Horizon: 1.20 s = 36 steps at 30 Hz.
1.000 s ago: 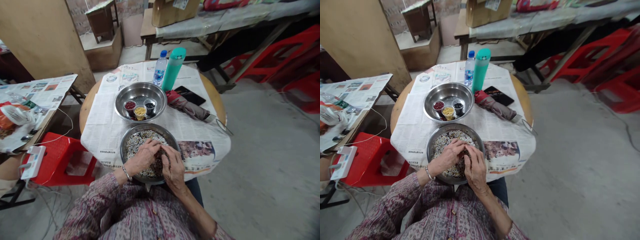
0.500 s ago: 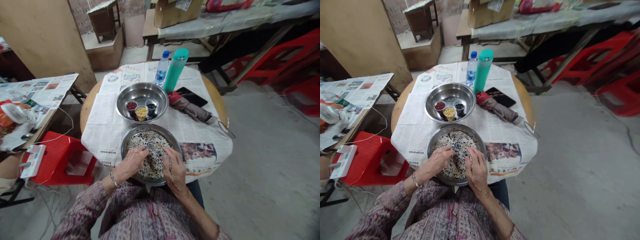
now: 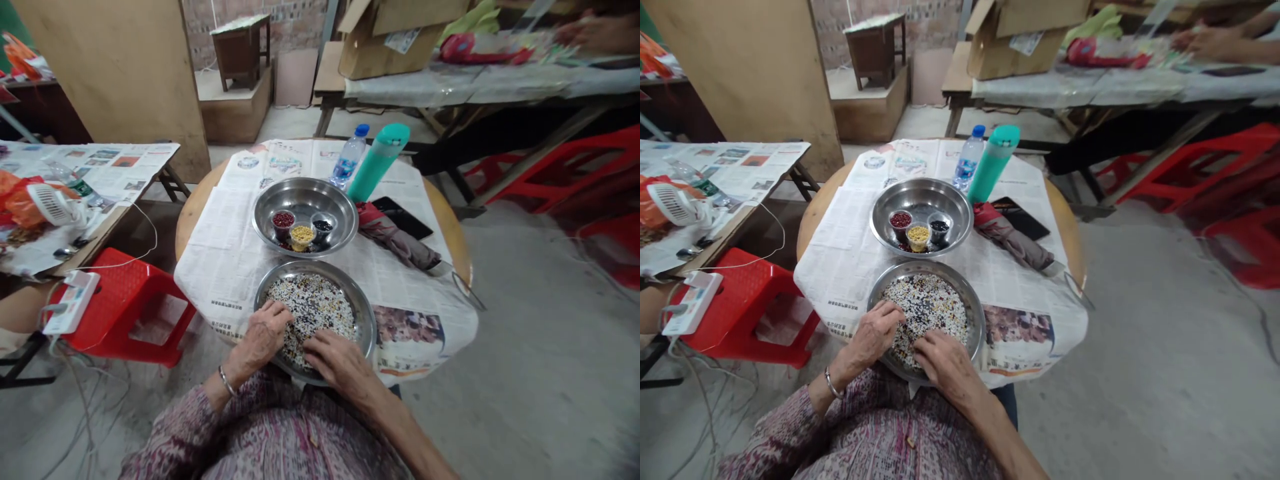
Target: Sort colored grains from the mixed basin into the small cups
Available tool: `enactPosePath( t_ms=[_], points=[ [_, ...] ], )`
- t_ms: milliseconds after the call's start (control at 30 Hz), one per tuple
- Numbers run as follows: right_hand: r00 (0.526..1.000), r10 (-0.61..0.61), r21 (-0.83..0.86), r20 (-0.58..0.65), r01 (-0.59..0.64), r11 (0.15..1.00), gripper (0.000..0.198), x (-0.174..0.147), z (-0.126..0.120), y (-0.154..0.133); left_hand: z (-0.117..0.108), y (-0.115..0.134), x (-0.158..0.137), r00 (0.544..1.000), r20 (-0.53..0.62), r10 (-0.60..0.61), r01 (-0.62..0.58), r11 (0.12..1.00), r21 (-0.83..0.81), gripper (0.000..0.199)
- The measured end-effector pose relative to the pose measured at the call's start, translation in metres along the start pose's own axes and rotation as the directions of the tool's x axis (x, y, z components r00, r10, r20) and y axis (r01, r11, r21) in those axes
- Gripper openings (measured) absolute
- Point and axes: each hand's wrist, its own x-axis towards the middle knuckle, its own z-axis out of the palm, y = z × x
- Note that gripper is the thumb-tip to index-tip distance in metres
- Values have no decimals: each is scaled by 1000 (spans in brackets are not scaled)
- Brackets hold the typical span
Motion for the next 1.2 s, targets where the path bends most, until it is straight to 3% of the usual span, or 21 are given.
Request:
enactPosePath(
  t_ms=[133,333,400,567,667,767,833,967,1067,1200],
  points=[
    [998,-35,-74,50,38,996,13,14,7,5,1,-1,-1,999,-18,33,-33,999,-13,22],
    [973,154,-208,-171,-188,960,23,44,7,36,3,-2,-3,996,-89,7,-11,999,-45,22],
    [967,169,-222,-191,-210,952,27,52,6,35,4,-2,-3,993,-116,10,-16,999,-46,24],
    [999,22,-179,-30,-27,983,42,64,14,12,9,-3,-5,970,-244,11,-27,998,-60,27],
    [1000,-23,-160,-14,20,987,32,60,16,15,7,-4,-7,965,-255,60,-77,996,-55,30],
    [990,36,-236,-140,-68,969,16,47,9,34,1,-2,-7,965,-232,122,-142,987,-71,25],
    [976,95,-273,-197,-147,951,18,35,1,47,-3,-1,-7,960,-242,138,-162,983,-84,20],
    [969,188,-294,-162,-229,928,24,8,-10,53,-4,1,-5,957,-255,140,-164,984,-73,18],
    [965,217,-225,-147,-246,943,28,-2,-6,44,-1,1,-5,962,-242,128,-146,988,-57,20],
    [973,204,-62,-105,-211,976,21,8,10,32,-1,-1,-3,959,-258,119,-123,992,-2,22]
  ],
)
